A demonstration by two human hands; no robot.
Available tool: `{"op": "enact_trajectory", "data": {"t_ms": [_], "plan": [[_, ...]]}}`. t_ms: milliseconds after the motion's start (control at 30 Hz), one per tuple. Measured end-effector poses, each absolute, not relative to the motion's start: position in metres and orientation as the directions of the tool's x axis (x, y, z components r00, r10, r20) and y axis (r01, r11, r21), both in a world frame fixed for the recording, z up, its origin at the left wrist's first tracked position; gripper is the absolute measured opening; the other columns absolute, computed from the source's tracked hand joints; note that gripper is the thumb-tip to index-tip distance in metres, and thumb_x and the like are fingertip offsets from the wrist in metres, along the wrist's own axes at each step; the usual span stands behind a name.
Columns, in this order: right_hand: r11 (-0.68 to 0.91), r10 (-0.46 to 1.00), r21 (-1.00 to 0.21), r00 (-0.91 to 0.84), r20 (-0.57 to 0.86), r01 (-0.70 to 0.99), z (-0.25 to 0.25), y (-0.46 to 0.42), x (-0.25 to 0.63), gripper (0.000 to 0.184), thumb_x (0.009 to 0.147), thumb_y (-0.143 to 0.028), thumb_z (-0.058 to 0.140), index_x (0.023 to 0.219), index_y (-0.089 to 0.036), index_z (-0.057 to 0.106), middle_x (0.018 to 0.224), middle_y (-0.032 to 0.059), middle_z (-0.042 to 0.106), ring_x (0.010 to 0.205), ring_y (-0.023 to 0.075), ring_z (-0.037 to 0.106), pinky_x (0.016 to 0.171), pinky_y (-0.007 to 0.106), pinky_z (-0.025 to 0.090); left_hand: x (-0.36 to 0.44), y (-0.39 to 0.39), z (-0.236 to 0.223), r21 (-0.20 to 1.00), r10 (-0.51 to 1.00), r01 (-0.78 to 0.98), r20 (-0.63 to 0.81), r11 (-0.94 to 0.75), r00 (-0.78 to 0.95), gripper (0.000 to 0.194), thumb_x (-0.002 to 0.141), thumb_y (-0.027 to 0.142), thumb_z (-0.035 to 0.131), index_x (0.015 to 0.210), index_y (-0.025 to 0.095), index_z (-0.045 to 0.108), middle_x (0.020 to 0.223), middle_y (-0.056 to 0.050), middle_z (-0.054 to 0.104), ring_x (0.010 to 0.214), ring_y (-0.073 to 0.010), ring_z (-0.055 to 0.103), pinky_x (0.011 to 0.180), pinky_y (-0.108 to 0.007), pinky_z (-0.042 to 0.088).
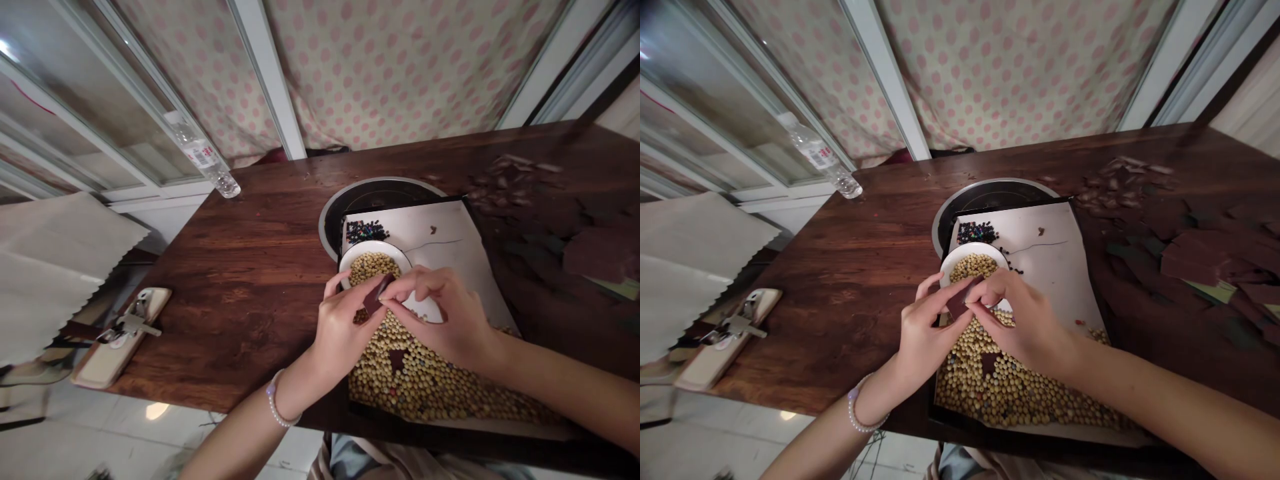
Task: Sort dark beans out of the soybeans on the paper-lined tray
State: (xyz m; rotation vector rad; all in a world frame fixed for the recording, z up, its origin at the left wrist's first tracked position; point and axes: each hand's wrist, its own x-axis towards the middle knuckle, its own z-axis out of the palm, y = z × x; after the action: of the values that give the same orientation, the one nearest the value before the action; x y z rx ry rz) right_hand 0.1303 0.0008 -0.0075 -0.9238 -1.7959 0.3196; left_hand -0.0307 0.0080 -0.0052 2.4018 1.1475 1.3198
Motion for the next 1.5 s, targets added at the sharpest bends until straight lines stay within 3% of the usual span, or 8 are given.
{"op": "enact_trajectory", "data": {"t_ms": [267,600,800,1233,1500], "plan": [[0.589,0.802,-0.739,-0.129,0.583,0.327,-0.0078,0.0019,0.13,0.024,0.075,-0.01,0.061,0.083,-0.023,0.042,0.075,0.0004,0.062,0.073,0.015,0.062,0.064,0.031,0.053,-0.0301,0.0083,-0.0053,0.481,0.699,0.545,0.642,-0.687,0.316,0.035,0.073,0.012,0.066,0.107,0.017,0.058,0.087,0.0,0.072,0.064,-0.0114,0.066,0.094,-0.04,0.045],[0.609,0.786,-0.675,-0.198,0.586,0.418,-0.0014,0.0023,0.1302,0.022,0.076,-0.009,0.059,0.07,-0.022,0.043,0.073,0.0,0.064,0.073,0.0144,0.062,0.061,0.028,0.052,-0.0301,0.0069,-0.005,0.485,0.697,0.534,0.641,-0.693,0.322,0.032,0.075,0.014,0.065,0.106,0.02,0.058,0.091,-0.001,0.072,0.072,-0.0131,0.068,0.095,-0.041,0.045],[0.666,0.743,-0.626,-0.292,0.602,0.405,-0.0048,-0.0026,0.1319,0.021,0.078,-0.009,0.059,0.076,-0.023,0.043,0.082,0.0003,0.066,0.079,0.0134,0.062,0.065,0.027,0.052,-0.0306,0.0063,-0.0041,0.485,0.694,0.523,0.634,-0.701,0.342,0.035,0.075,0.015,0.065,0.109,0.018,0.057,0.094,-0.001,0.072,0.073,-0.0129,0.068,0.098,-0.039,0.043],[0.653,0.748,-0.597,-0.273,0.605,0.466,-0.0069,-0.0032,0.1339,0.021,0.08,-0.013,0.057,0.076,-0.024,0.041,0.079,-0.001,0.063,0.072,0.0143,0.062,0.059,0.028,0.052,-0.0306,0.0063,-0.0052,0.483,0.692,0.524,0.64,-0.701,0.335,0.033,0.076,0.015,0.065,0.108,0.019,0.057,0.093,0.0,0.072,0.072,-0.0123,0.068,0.097,-0.039,0.043],[0.749,0.643,-0.469,-0.344,0.685,0.468,-0.0092,0.0003,0.138,0.028,0.08,-0.006,0.054,0.076,-0.025,0.033,0.082,-0.0002,0.063,0.077,0.0148,0.06,0.062,0.029,0.052,-0.0306,0.0069,-0.0045,0.482,0.708,0.545,0.616,-0.686,0.345,0.032,0.077,0.014,0.064,0.107,0.019,0.058,0.093,-0.001,0.072,0.073,-0.0126,0.068,0.096,-0.04,0.043]]}}
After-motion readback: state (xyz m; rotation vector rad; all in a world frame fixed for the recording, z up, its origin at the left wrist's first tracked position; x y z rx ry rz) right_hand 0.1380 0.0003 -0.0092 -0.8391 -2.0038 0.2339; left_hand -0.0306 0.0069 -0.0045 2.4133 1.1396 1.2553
